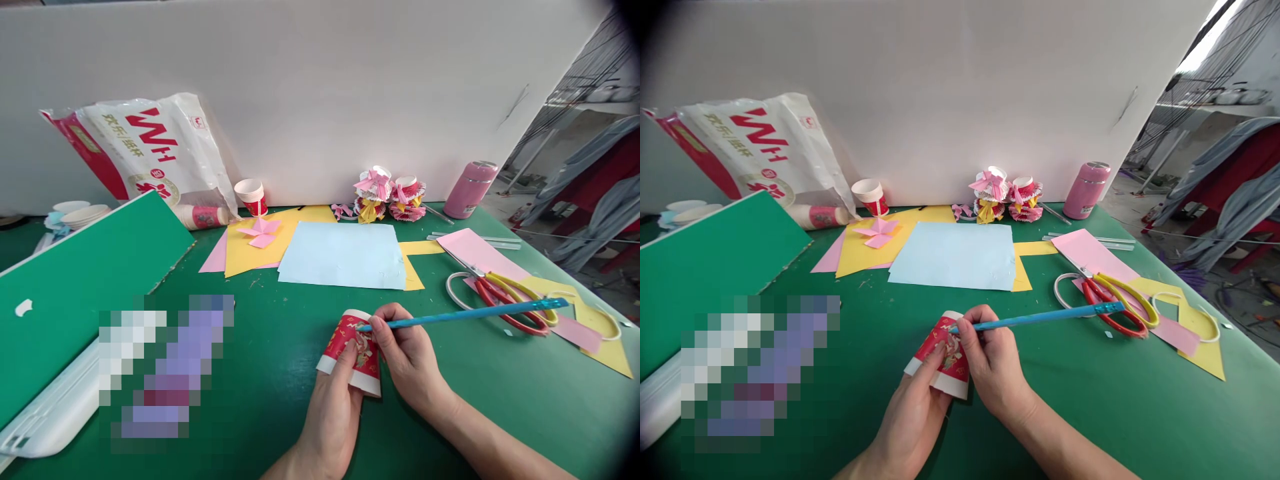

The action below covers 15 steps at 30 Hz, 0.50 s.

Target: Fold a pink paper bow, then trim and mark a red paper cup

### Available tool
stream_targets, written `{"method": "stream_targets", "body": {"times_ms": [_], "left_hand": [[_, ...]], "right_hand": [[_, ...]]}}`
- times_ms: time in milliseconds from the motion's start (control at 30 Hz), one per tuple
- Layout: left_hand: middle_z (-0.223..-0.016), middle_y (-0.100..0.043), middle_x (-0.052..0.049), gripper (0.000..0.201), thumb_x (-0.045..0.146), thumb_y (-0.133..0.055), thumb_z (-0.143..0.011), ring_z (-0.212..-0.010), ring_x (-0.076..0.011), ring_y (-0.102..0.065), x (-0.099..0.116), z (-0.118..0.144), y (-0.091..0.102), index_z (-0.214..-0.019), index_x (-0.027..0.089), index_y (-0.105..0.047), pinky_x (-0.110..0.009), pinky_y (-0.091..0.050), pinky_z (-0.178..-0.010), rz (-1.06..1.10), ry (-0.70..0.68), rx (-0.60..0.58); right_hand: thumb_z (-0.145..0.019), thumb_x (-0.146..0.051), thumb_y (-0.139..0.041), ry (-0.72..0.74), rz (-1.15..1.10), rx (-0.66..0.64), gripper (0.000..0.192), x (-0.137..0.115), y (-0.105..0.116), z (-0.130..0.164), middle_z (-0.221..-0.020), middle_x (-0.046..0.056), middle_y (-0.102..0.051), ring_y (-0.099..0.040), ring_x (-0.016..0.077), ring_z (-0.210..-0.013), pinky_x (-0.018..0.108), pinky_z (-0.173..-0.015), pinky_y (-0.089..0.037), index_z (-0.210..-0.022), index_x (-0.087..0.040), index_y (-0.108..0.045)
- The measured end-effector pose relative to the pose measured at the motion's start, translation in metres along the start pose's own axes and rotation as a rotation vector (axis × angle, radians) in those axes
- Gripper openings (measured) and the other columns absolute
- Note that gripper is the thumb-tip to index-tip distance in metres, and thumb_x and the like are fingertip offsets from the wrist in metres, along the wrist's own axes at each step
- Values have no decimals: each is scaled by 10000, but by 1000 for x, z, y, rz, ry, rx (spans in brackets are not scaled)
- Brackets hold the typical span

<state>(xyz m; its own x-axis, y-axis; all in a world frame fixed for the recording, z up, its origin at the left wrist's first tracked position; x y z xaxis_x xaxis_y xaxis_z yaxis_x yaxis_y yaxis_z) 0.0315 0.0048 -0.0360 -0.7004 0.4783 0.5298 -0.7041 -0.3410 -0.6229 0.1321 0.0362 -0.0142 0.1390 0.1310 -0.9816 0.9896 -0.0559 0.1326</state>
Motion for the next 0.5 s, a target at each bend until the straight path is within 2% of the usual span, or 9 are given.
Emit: {"method": "stream_targets", "body": {"times_ms": [500], "left_hand": [[-1009, -690, -84, 299, 266, -562, -831, -1045, -240, -582, 1, 1, 0, -1108, 156, -587, -335, -443, -886, -15, -8, -14]], "right_hand": [[-891, -353, -447, 34, 87, -14, 209, -2, 0, -1, -538, -55, -406, -351, 102, -464, 211, -417, -290, -742, -206, -457]]}}
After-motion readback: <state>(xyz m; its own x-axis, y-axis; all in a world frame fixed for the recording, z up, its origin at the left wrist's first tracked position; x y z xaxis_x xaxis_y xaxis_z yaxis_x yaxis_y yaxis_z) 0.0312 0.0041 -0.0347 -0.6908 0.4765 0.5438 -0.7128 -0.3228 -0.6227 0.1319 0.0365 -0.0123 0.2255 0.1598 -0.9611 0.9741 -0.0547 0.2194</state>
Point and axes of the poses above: each hand's wrist, its own z-axis away from the middle knuckle, its own y-axis out of the back of the hand, x = y × z, the point moved 5 cm from there along -z, towards the middle knuckle
